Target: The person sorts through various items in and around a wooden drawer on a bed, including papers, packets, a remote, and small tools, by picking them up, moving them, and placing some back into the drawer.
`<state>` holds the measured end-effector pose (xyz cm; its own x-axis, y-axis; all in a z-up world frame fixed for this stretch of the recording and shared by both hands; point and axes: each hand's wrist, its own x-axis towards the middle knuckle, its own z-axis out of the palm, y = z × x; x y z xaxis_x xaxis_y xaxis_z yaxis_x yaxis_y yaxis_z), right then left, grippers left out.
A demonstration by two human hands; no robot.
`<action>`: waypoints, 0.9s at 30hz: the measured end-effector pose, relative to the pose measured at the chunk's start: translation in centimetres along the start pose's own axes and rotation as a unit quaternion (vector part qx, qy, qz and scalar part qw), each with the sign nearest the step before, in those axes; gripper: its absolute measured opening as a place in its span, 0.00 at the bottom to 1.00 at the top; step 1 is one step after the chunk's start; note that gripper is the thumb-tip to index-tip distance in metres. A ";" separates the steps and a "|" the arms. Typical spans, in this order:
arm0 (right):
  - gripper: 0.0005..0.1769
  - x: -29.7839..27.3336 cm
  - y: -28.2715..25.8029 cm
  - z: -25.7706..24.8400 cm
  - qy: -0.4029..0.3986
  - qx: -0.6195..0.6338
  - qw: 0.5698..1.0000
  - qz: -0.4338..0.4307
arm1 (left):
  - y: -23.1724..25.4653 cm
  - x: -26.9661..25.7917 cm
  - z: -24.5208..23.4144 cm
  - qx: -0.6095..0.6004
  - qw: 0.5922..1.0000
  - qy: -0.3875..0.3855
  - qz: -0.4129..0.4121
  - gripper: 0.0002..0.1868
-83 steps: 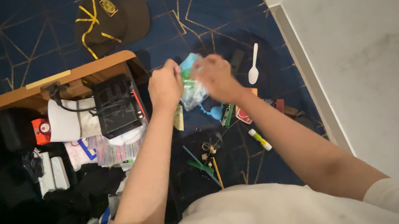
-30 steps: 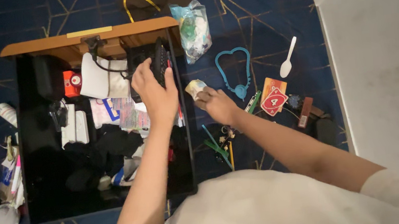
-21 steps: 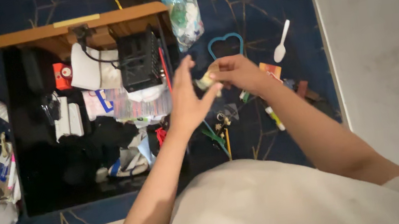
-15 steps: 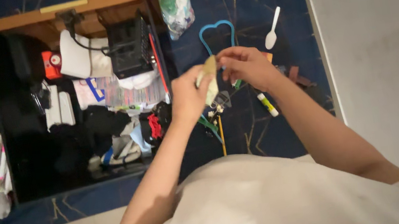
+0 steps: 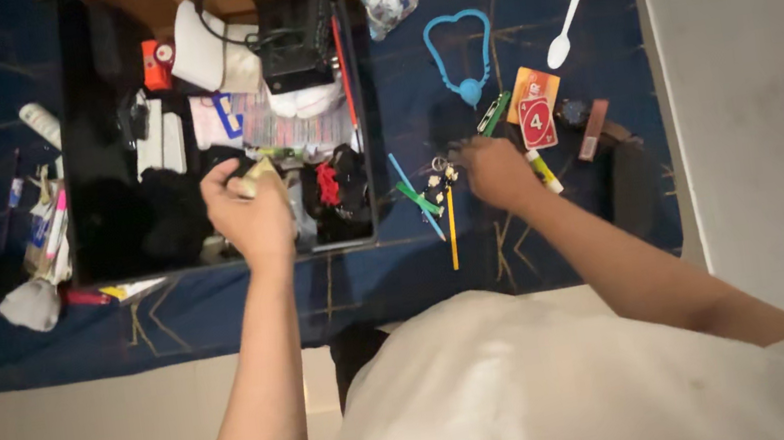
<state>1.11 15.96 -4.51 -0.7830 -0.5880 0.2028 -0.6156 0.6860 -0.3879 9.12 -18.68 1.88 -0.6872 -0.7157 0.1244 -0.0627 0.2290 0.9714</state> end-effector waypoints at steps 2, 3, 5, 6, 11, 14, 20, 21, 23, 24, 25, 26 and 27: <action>0.10 0.6 0.7 -0.3 0.002 -0.045 0.998 0.039 | -2.5 0.3 -0.6 -0.157 0.981 0.053 -0.106 0.22; 0.06 0.9 0.9 -0.2 0.006 -0.091 0.993 0.078 | -3.5 0.1 -0.8 -0.158 0.980 0.056 -0.108 0.22; 0.08 1.4 1.1 0.2 0.025 0.033 0.987 0.158 | -5.0 0.0 -1.2 -0.221 0.968 0.045 -0.107 0.26; 0.10 1.6 1.1 0.6 0.044 0.158 0.958 0.236 | -5.4 -0.1 -1.0 -0.222 0.968 0.047 -0.106 0.26; 0.14 3.2 -2.8 3.4 -0.050 0.263 0.894 0.360 | -3.9 -0.9 -0.8 -0.295 0.942 0.014 -0.159 0.19; 0.17 2.9 -6.4 4.3 -0.110 0.101 0.952 0.268 | -2.0 -1.3 -1.6 -0.316 0.932 -0.021 -0.178 0.16; 0.13 1.0 -3.8 9.1 -0.084 0.038 0.960 0.265 | 0.2 -1.7 -2.3 -0.325 0.923 -0.052 -0.201 0.11; 0.12 0.6 -2.3 9.7 -0.067 0.053 0.950 0.300 | 0.4 -1.9 -2.4 -0.325 0.922 -0.053 -0.203 0.11; 0.15 -1.2 0.8 9.6 -0.074 0.123 0.917 0.373 | 0.6 -2.1 -2.8 -0.331 0.921 -0.075 -0.192 0.11; 0.17 -2.0 2.0 8.9 -0.079 0.192 0.873 0.441 | 0.8 -2.2 -3.0 -0.330 0.921 -0.075 -0.193 0.11; 0.17 -2.7 2.7 8.5 -0.079 0.193 0.873 0.441 | 0.8 -2.2 -3.2 -0.339 0.914 -0.075 -0.212 0.12; 0.18 -3.3 2.8 8.3 -0.181 0.150 0.874 0.425 | 0.8 -2.2 -3.3 -0.348 0.906 -0.074 -0.230 0.14; 0.18 -3.7 2.8 8.0 -0.281 0.104 0.864 0.404 | 0.8 -2.2 -3.2 -0.349 0.905 -0.075 -0.231 0.14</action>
<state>3.02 16.61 -13.58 -0.7463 -0.1080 -0.6567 0.1875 0.9126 -0.3632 12.89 -19.01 3.00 -0.7985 -0.5183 -0.3062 0.0678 -0.5828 0.8098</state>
